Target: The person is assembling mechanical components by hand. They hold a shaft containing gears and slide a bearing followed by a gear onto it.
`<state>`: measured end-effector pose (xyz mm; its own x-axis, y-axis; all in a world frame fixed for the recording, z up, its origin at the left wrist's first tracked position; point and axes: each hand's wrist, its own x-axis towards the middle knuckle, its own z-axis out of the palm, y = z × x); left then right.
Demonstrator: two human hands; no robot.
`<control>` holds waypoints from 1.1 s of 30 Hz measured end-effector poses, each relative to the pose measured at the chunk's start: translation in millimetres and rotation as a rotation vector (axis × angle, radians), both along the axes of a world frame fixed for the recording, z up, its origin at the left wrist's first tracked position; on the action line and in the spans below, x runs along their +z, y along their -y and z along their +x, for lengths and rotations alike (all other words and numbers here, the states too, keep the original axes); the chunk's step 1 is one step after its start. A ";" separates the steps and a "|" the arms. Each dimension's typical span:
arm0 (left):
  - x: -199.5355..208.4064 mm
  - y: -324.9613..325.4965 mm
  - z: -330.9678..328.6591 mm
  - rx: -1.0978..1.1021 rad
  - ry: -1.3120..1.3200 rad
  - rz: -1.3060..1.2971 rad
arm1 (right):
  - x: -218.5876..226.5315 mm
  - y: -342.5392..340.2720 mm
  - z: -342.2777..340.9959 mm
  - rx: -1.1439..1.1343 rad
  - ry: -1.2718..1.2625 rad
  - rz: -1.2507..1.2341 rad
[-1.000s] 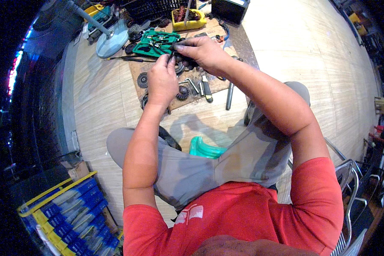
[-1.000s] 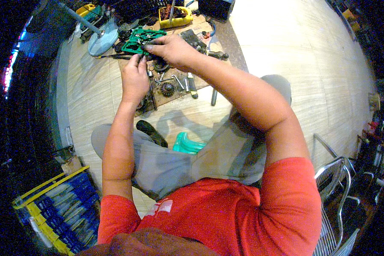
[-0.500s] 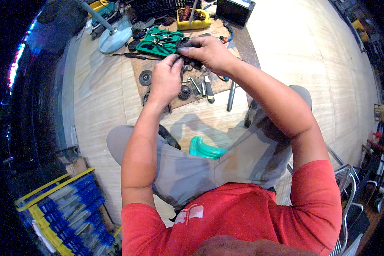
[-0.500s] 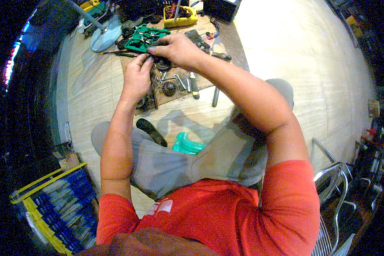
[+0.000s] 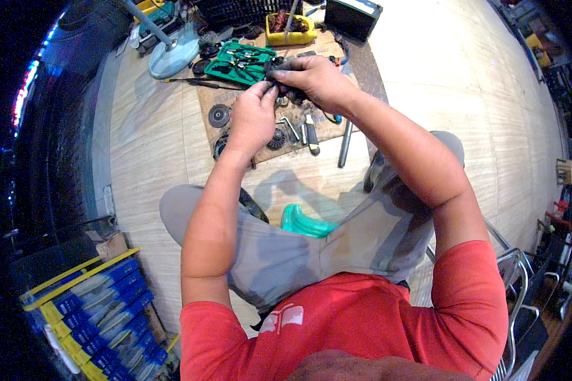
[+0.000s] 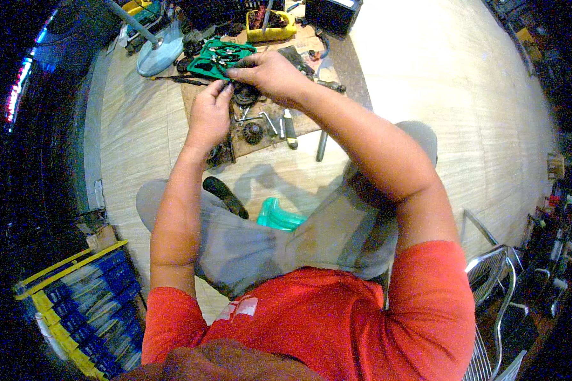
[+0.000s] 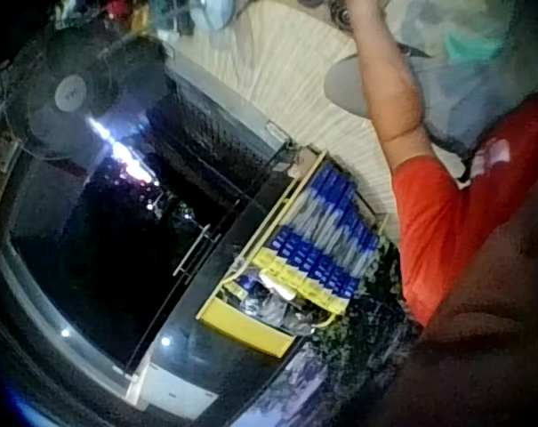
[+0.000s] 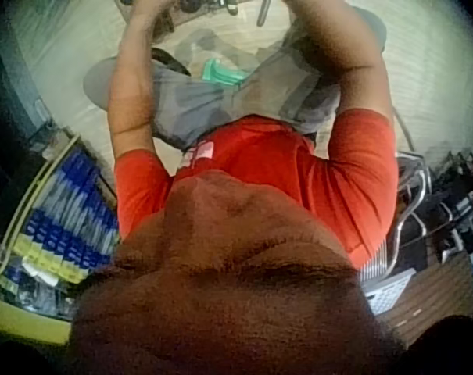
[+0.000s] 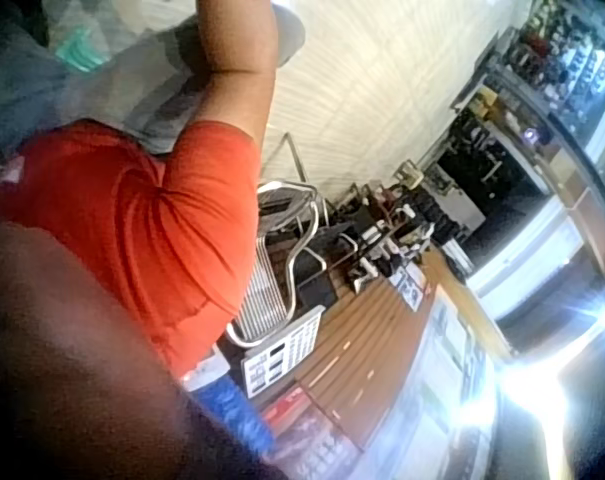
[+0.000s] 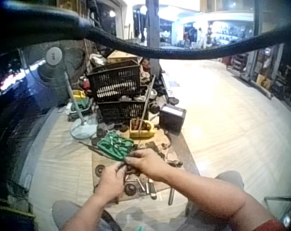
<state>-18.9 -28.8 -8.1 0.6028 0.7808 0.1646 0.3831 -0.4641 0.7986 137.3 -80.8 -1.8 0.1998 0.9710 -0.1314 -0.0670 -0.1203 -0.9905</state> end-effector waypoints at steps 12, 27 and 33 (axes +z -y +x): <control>1.7 3.6 -9.8 -0.065 -0.184 -0.098 | 2.4 1.0 -6.2 -0.003 0.075 -0.028; -19.4 3.3 -4.0 -0.010 -0.132 0.120 | -4.0 -6.2 -10.4 -0.118 0.461 -0.054; -3.0 -6.1 -18.0 -0.126 0.349 -1.175 | -4.0 -13.5 15.7 0.000 0.303 -0.012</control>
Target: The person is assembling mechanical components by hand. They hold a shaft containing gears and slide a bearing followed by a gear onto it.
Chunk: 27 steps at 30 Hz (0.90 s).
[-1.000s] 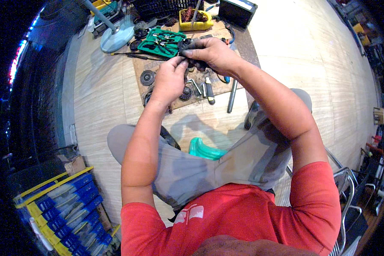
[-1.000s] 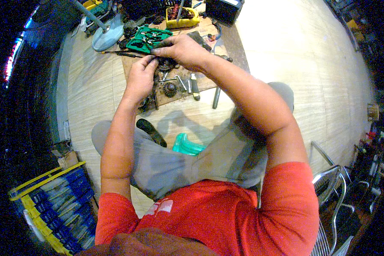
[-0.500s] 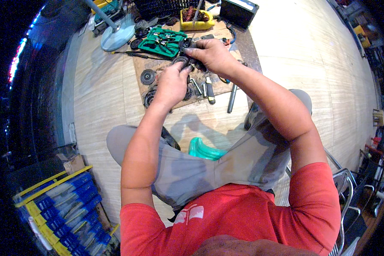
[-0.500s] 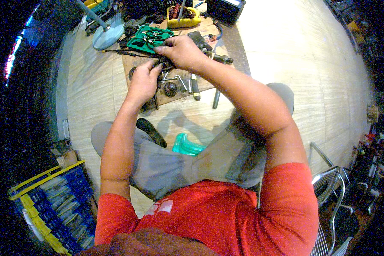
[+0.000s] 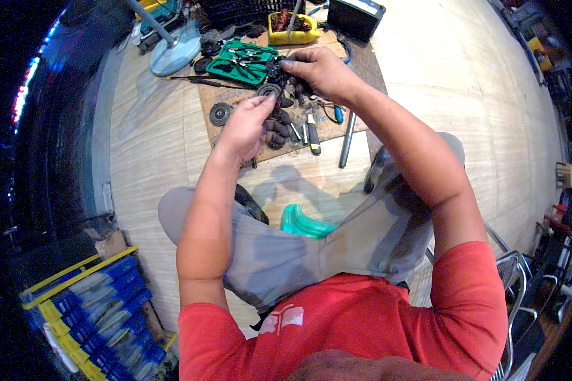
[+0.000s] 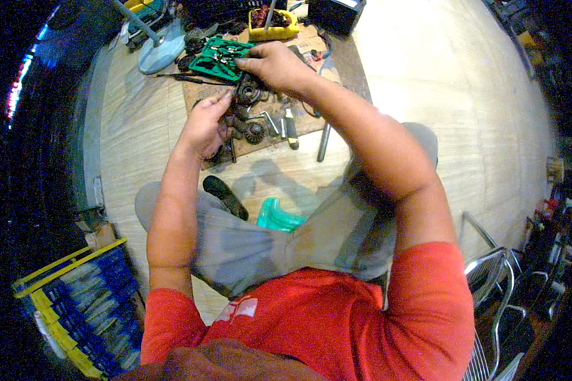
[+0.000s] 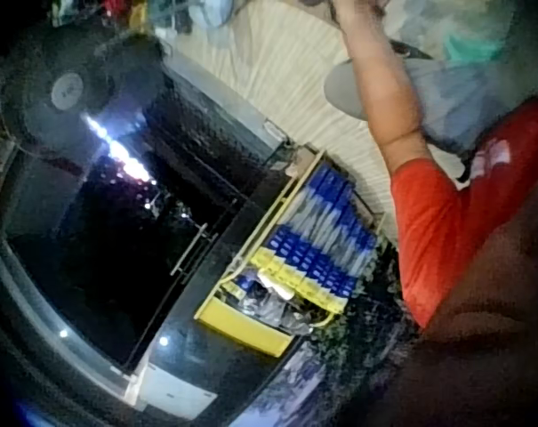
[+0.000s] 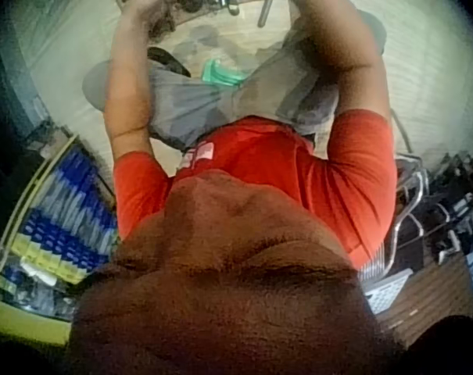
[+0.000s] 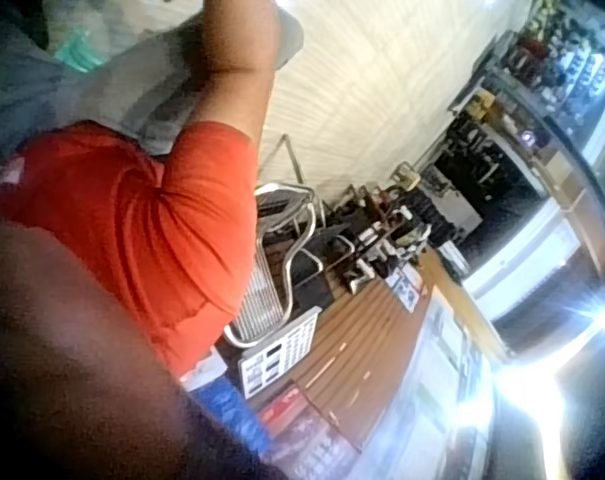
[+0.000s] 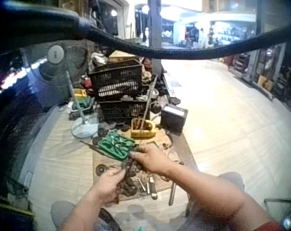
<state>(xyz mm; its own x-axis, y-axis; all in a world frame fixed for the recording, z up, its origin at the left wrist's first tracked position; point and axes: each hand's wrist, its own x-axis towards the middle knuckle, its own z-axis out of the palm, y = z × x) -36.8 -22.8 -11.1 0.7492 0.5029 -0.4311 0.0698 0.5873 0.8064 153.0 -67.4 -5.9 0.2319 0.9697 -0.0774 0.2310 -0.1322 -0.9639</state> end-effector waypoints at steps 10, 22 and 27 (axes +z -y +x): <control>-15.8 -1.0 2.5 -0.021 -0.049 0.168 | 7.6 5.8 -6.6 -0.007 0.132 0.070; -12.5 9.6 9.2 -0.020 -0.486 1.217 | -1.5 0.9 -9.2 -0.076 0.227 0.066; -16.3 10.9 11.0 0.093 -0.342 1.224 | -1.7 2.6 -15.1 -0.037 0.318 0.122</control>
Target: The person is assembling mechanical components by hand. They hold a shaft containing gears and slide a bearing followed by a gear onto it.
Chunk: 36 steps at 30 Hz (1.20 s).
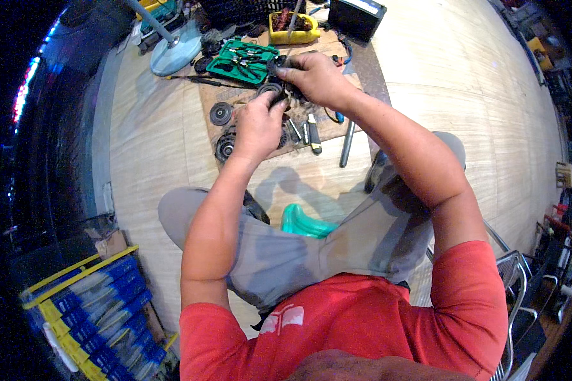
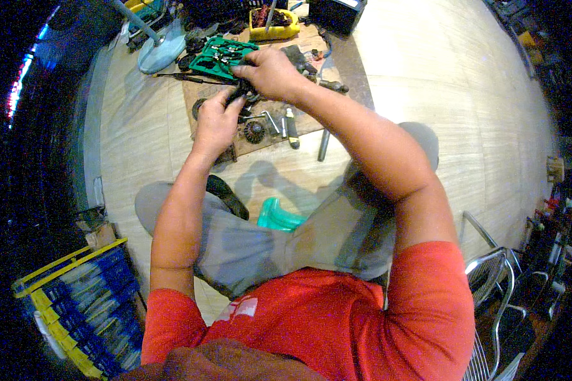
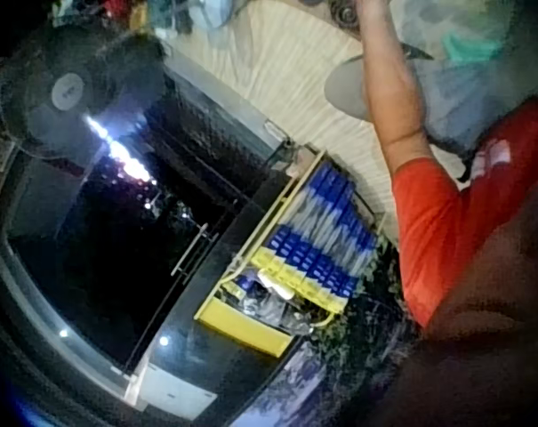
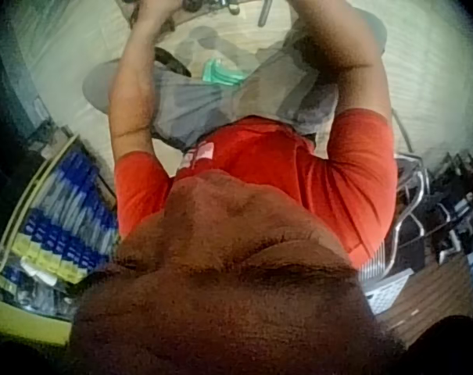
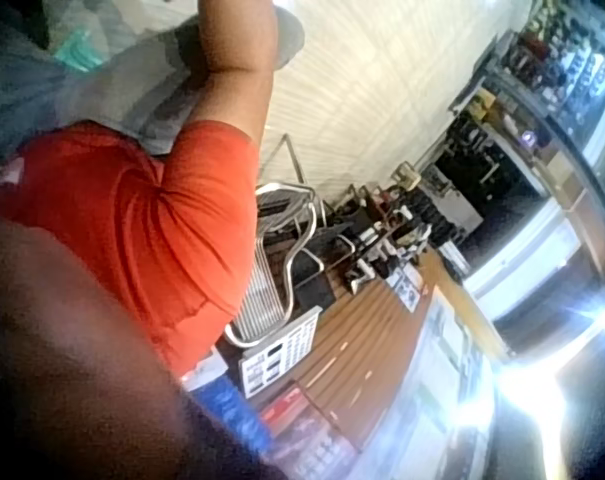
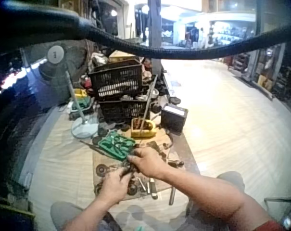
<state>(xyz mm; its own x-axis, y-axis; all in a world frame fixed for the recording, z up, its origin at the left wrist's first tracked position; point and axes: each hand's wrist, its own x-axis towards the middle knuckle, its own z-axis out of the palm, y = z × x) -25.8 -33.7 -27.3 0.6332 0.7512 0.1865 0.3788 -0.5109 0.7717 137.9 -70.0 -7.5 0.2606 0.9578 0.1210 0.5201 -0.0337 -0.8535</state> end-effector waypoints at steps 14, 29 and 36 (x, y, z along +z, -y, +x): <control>16.3 -4.4 -2.9 0.176 -0.066 0.287 | -3.7 6.7 -13.8 0.070 -0.133 0.006; 9.0 -11.3 -3.8 0.212 -0.009 0.101 | -3.0 14.4 -11.2 0.049 0.001 0.086; 19.2 -18.6 -8.1 0.115 0.293 -0.753 | -5.9 8.6 -1.4 0.097 -0.098 -0.007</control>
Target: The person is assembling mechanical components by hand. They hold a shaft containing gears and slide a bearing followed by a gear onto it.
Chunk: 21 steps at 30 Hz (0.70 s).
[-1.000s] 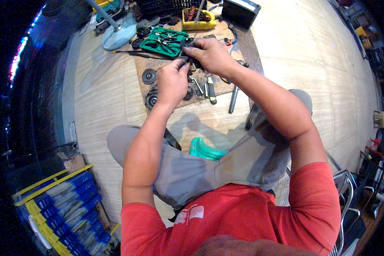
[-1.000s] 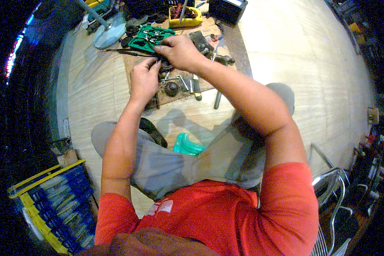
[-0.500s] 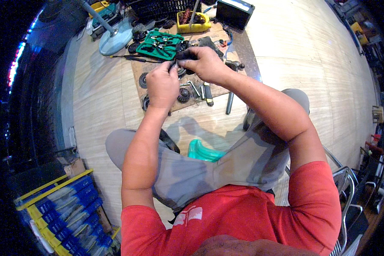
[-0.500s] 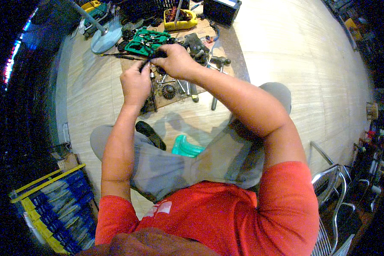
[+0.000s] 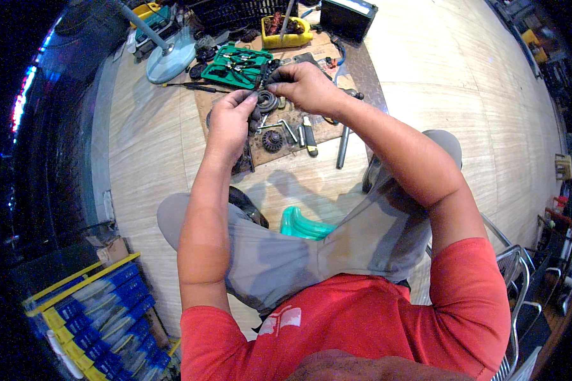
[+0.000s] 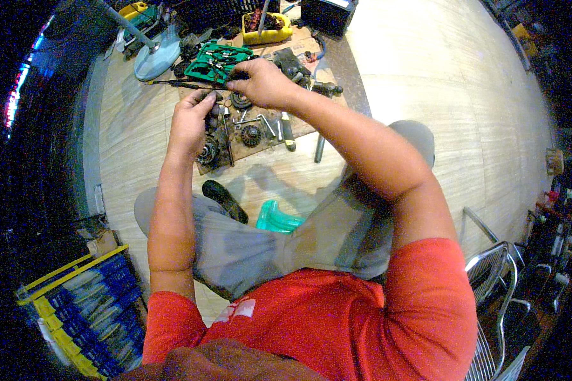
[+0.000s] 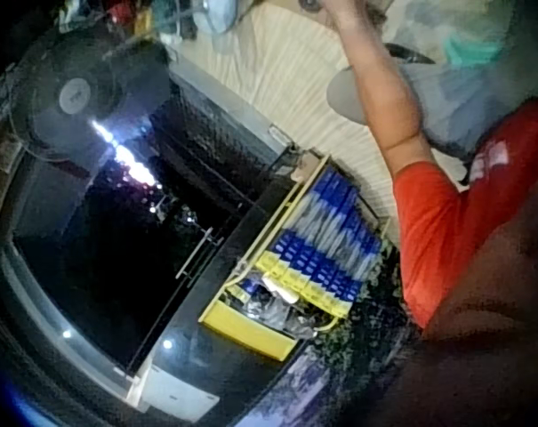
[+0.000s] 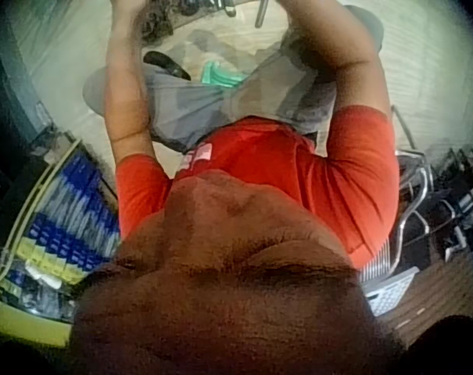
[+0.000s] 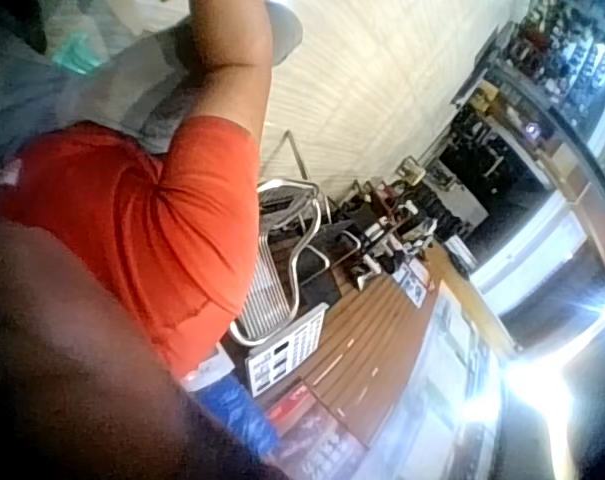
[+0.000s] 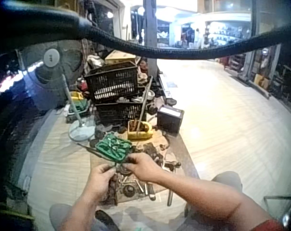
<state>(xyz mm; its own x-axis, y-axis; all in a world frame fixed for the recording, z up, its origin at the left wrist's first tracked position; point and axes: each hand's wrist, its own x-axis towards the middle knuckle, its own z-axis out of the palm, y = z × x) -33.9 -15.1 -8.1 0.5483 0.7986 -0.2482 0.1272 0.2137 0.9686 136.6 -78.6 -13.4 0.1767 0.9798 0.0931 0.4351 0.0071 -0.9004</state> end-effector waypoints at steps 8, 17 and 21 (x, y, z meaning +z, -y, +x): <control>-15.4 -7.9 -5.6 -0.096 -0.065 0.079 | 4.0 0.9 -3.9 0.071 -0.214 -0.119; -3.7 8.6 0.6 0.012 -0.098 0.296 | 8.7 4.6 -9.5 0.006 -0.234 -0.157; -0.3 7.8 1.3 0.019 -0.011 0.177 | -2.3 2.5 -7.7 0.070 -0.230 0.025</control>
<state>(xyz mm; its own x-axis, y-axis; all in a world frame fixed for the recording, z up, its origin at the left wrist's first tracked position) -32.7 -23.0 -8.4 0.5304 0.8408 -0.1087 0.1358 0.0423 0.9898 128.9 -81.1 -15.7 0.1280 0.9883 0.0827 0.2162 0.0536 -0.9749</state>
